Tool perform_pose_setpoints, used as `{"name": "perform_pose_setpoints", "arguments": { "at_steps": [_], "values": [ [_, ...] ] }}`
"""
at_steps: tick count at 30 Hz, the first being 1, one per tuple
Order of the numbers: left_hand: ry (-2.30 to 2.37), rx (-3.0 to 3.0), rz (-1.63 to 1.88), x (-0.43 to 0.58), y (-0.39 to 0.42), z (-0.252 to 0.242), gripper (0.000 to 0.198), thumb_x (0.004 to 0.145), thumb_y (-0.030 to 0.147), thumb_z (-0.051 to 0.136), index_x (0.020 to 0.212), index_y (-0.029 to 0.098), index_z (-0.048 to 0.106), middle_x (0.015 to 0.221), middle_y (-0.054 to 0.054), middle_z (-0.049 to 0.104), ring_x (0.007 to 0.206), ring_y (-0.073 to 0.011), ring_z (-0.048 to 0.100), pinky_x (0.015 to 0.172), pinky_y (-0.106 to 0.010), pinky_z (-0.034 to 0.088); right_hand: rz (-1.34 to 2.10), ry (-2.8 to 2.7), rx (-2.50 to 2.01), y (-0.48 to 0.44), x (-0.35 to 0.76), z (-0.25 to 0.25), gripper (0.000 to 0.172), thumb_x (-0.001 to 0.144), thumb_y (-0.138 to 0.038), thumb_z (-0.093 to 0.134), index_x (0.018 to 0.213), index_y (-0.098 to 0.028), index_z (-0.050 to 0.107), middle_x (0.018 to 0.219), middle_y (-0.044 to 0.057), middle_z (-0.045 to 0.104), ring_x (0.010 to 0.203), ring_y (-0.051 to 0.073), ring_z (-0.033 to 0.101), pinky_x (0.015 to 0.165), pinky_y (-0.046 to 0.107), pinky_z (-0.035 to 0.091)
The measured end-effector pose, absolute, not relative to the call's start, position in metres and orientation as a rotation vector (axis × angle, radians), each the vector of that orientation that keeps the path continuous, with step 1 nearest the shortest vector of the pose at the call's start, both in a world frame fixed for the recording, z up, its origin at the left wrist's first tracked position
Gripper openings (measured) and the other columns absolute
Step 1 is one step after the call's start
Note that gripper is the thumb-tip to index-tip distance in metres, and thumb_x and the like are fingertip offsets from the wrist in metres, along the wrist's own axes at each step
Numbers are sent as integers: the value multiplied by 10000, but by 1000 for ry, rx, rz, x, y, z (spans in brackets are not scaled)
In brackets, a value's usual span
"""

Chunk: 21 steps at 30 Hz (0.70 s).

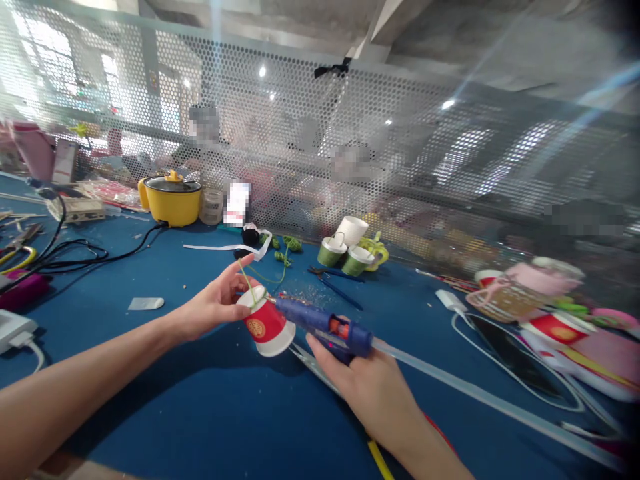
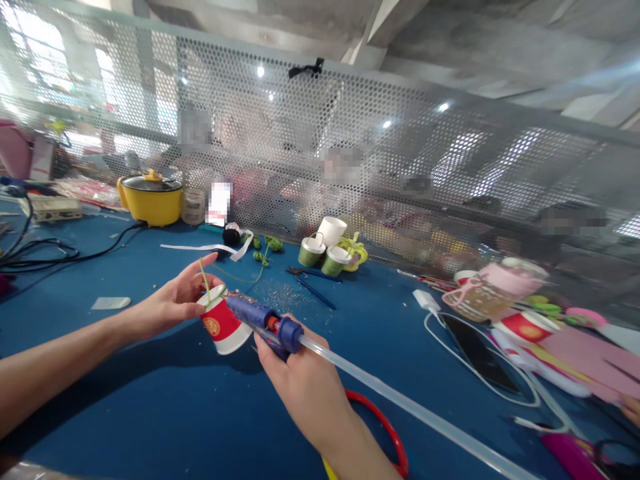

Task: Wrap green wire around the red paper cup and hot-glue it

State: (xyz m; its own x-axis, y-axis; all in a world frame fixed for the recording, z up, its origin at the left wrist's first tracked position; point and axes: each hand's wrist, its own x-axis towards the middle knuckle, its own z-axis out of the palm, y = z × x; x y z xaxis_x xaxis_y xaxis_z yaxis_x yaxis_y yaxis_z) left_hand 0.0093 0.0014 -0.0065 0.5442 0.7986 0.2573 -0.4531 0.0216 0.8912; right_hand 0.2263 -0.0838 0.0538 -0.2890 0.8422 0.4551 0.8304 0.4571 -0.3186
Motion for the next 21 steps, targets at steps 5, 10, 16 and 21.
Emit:
{"name": "perform_pose_setpoints", "arguments": {
  "at_steps": [5, 10, 16, 21],
  "values": [
    [363, 1194, 1002, 10, 1, -6, 818, 680, 138, 709, 1370, 322, 310, 1008, -37, 562, 925, -183, 544, 795, -318, 428, 143, -2046, -1414, -87, 221, 54, 183, 809, -256, 498, 732, -242, 663, 636, 49, 657, 595, 212, 641, 601, 313, 541],
    [362, 1194, 1008, 10, 1, -6, 819, 685, 132, 709, 1371, 312, 300, 999, -33, 563, 938, -186, 557, 842, -342, 425, 216, -2051, -1406, -89, 217, 54, 162, 809, -243, 508, 720, -244, 644, 584, 26, 640, 516, 190, 608, 547, 298, 528],
    [371, 1206, 1012, 10, 1, -7, 831, 680, 153, 722, 1368, 310, 283, 1003, -27, 556, 935, -177, 556, 836, -335, 427, 180, -2073, -1415, -89, 217, 53, 180, 823, -237, 496, 737, -235, 654, 578, 24, 640, 504, 182, 606, 522, 284, 513],
    [375, 1212, 1016, 9, 2, -6, 817, 681, 131, 718, 1360, 312, 301, 1005, -27, 551, 934, -177, 551, 823, -325, 429, -1, -2144, -1357, -88, 222, 49, 214, 849, -244, 477, 769, -225, 675, 593, 24, 660, 541, 184, 632, 530, 270, 518]
  ]
}}
